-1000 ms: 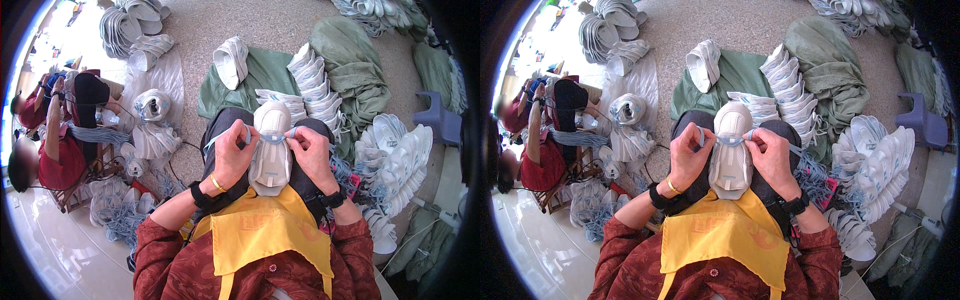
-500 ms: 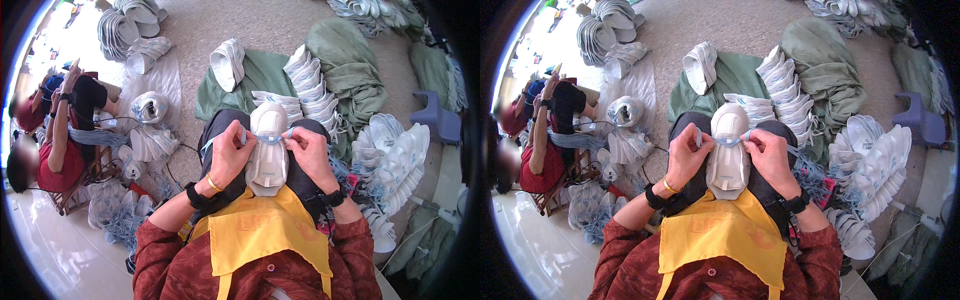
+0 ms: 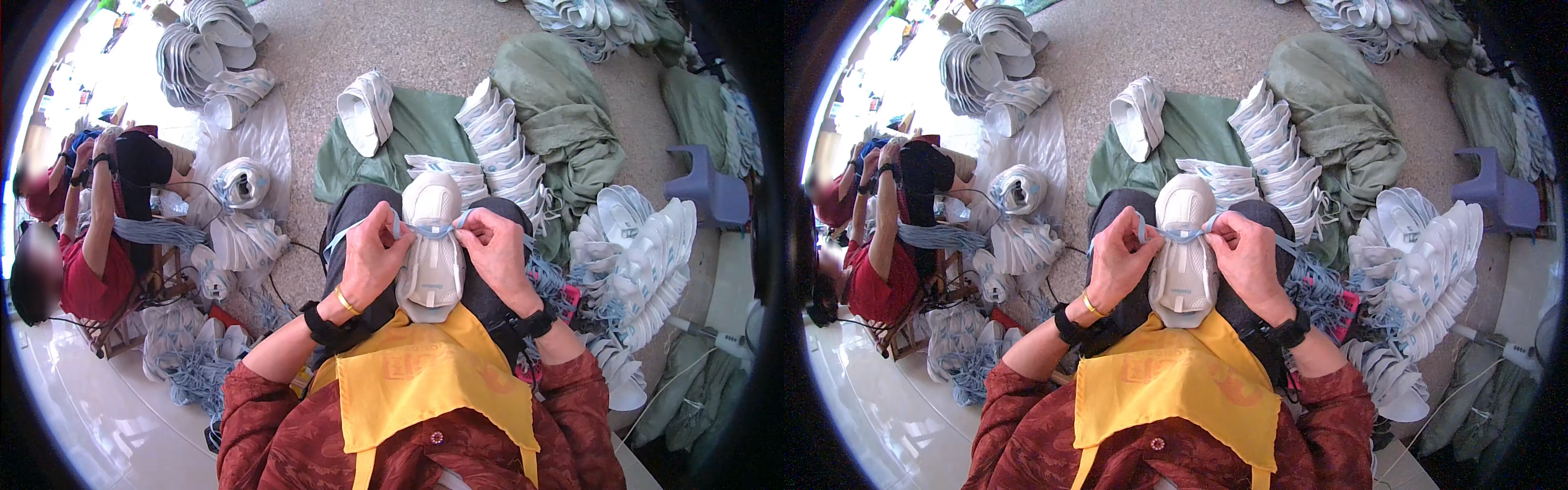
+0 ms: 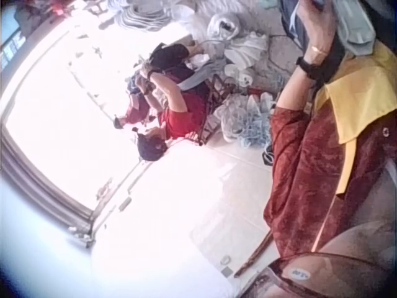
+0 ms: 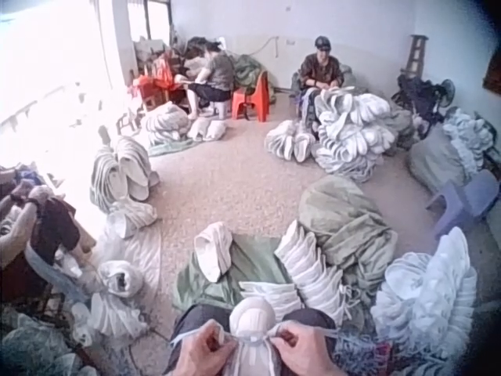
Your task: Insert and thread laces into a new pair of white sneakers.
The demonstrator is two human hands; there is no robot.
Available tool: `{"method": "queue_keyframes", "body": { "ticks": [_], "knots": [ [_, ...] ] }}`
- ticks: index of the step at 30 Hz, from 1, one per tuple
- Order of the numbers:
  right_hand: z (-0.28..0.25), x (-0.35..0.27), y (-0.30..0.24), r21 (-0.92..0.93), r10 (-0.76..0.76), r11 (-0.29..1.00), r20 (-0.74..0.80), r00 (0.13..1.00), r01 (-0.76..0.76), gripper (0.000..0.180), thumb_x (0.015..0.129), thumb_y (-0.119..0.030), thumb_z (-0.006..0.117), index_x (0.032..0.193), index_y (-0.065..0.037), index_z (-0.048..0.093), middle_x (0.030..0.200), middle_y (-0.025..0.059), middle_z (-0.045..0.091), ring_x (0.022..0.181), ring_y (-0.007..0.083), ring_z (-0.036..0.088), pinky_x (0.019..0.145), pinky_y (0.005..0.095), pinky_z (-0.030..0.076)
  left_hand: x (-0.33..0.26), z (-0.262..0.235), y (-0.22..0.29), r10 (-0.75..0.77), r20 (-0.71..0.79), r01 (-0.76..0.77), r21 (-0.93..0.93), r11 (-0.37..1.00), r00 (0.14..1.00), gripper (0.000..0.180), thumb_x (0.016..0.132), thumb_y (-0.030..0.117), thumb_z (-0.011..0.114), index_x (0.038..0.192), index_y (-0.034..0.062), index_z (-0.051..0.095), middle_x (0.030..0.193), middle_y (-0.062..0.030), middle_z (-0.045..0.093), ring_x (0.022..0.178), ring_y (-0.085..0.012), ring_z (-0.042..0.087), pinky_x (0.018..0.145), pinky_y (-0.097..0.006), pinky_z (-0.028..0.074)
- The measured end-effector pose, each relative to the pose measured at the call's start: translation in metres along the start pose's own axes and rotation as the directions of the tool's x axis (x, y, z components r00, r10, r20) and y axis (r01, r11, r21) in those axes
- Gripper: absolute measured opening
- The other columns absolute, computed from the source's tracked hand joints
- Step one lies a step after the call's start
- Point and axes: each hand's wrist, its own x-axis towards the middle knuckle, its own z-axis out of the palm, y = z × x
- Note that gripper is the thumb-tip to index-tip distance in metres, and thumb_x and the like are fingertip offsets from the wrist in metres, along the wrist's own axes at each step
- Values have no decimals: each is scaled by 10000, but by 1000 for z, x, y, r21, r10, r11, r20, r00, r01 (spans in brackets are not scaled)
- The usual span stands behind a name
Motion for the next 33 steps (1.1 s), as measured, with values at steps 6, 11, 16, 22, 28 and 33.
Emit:
{"method": "queue_keyframes", "body": {
  "ticks": [6, 11, 16, 22, 28, 33],
  "knots": [
    [0, -4, -15, -118, -46, 992, -49, 998, 40, 113, 903, 1, 756, 939, 27, 652, 798, 112, 711, 695, 192, 721, 645, 310, 575, 3, -2, 6, 20, -9, -20, 39, 999, 1000, 350, 858, 21, 815, 895, 37, 467, 782, -43, 669, 707, -46, 630, 626, -244, 541],
    [-2, -12, -11, -215, -195, 960, -51, 979, 180, 141, 879, -10, 775, 963, 12, 664, 829, 124, 676, 725, 259, 713, 660, 353, 570, -1, -1, 8, 81, -110, -65, 144, 987, 991, 405, 786, 75, 879, 830, 38, 479, 664, -45, 548, 571, -143, 533, 549, -300, 459],
    [-5, -18, -22, -245, -297, 920, 78, 952, 307, 170, 877, -37, 770, 1009, 29, 685, 931, 159, 690, 798, 316, 721, 701, 387, 578, -3, 2, 9, 118, -134, -94, 174, 980, 984, 398, 766, 51, 873, 774, 39, 475, 645, -49, 510, 562, -159, 495, 537, -315, 431],
    [-4, -14, -25, -398, -259, 872, 120, 958, 285, 144, 844, -1, 722, 978, 28, 677, 940, 185, 667, 850, 382, 684, 747, 436, 563, -4, 3, 12, 118, -108, -106, 115, 988, 987, 335, 781, 21, 846, 797, 40, 511, 686, -49, 521, 578, -156, 510, 542, -309, 436],
    [-1, -13, -18, -389, -274, 873, 106, 956, 293, 125, 850, -11, 699, 961, 24, 656, 894, 186, 649, 841, 400, 662, 748, 465, 546, -4, 7, 9, 158, -102, -147, 110, 983, 982, 281, 800, -4, 810, 827, 29, 532, 750, -55, 528, 595, -154, 533, 545, -301, 442],
    [-1, -15, -25, -408, -228, 876, 120, 966, 257, 169, 854, 22, 675, 1014, 9, 623, 930, 200, 679, 871, 412, 679, 759, 474, 552, -6, 7, 10, 167, -92, -158, 99, 983, 982, 208, 828, -10, 778, 852, 21, 574, 773, -60, 539, 599, -162, 546, 549, -311, 453]
  ]
}}
